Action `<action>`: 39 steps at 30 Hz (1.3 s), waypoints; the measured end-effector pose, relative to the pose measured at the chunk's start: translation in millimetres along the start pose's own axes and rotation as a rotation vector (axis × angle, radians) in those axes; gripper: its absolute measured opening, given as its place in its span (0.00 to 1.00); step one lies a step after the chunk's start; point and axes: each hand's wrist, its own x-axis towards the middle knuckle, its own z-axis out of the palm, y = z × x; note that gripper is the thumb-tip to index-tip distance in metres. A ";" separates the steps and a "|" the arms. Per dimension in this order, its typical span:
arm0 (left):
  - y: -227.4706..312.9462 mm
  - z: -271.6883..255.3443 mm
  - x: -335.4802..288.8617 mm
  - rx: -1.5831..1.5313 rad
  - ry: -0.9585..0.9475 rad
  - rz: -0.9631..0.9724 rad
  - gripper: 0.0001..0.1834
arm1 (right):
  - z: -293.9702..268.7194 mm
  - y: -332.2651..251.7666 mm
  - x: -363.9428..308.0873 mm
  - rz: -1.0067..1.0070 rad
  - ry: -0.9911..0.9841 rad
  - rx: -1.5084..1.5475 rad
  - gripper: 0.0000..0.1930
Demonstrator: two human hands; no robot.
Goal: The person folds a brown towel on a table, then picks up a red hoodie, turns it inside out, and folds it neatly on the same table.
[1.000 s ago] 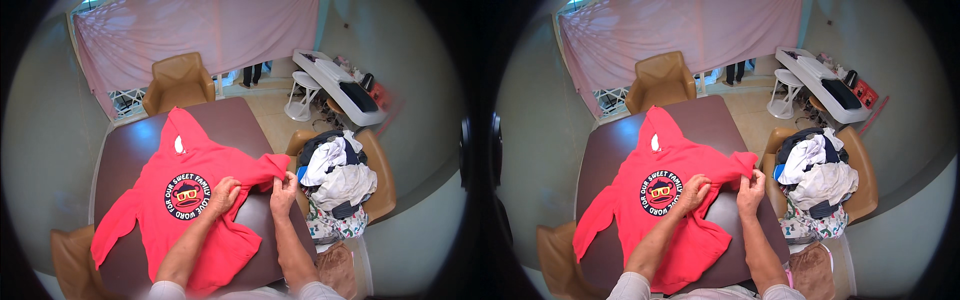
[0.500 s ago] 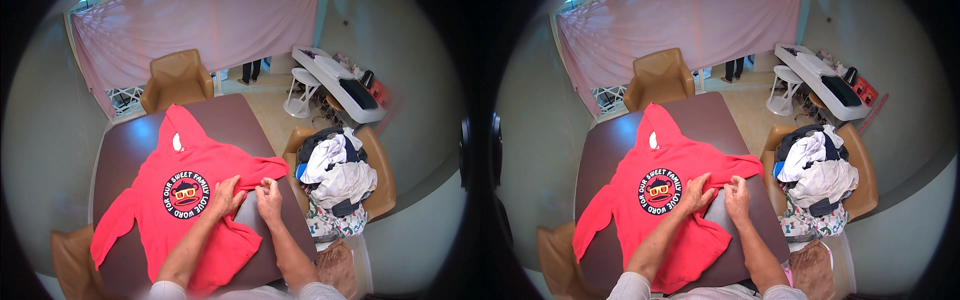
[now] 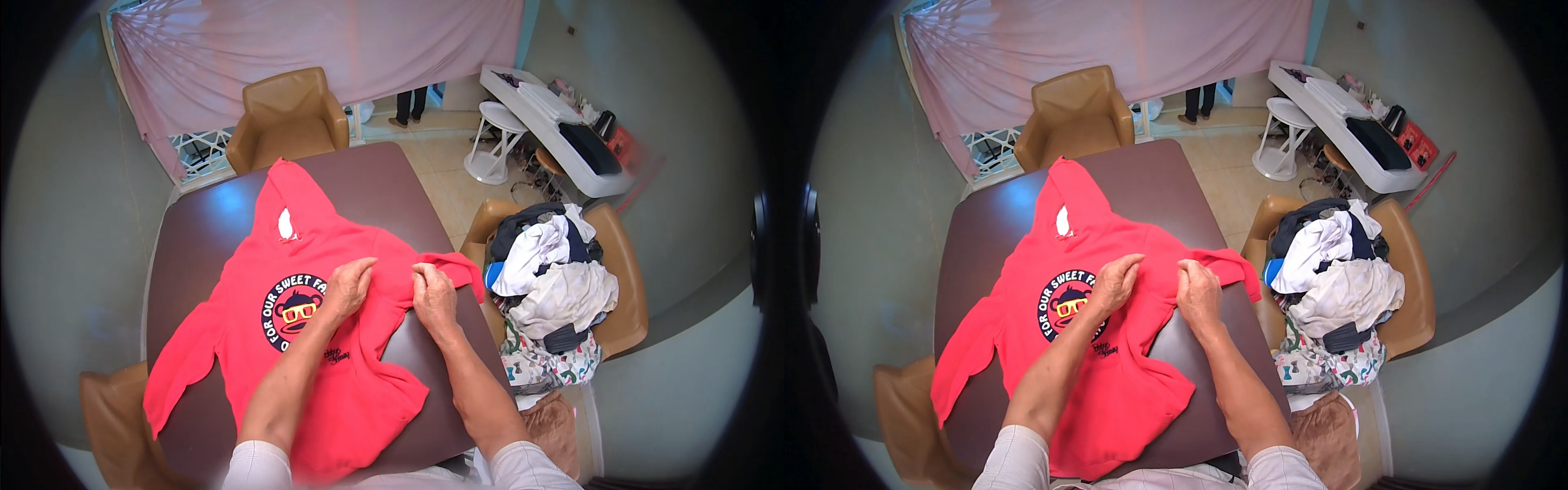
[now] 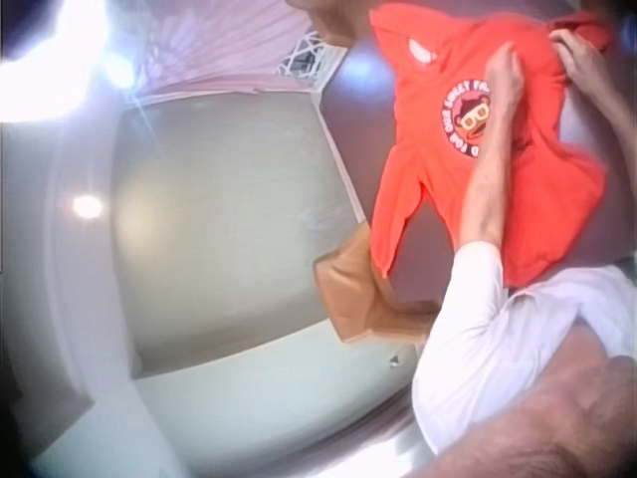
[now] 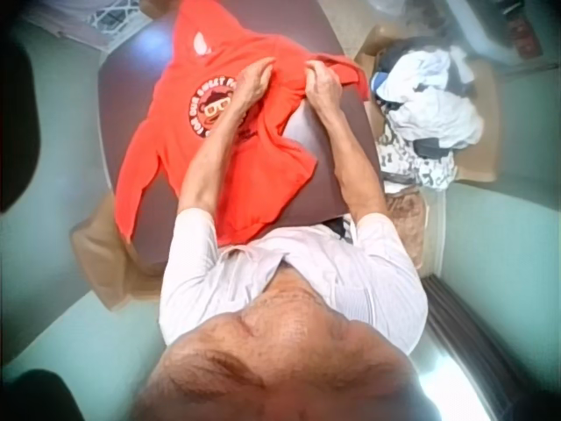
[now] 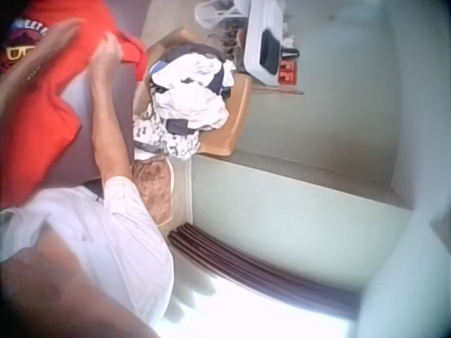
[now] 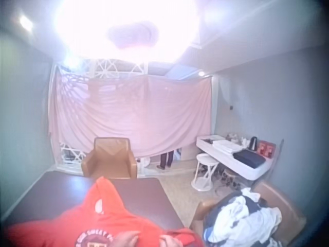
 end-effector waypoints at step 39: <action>-58.3 53.6 61.4 0.616 -0.146 -0.256 0.41 | -22.1 69.5 8.1 -0.028 -0.056 -0.156 0.11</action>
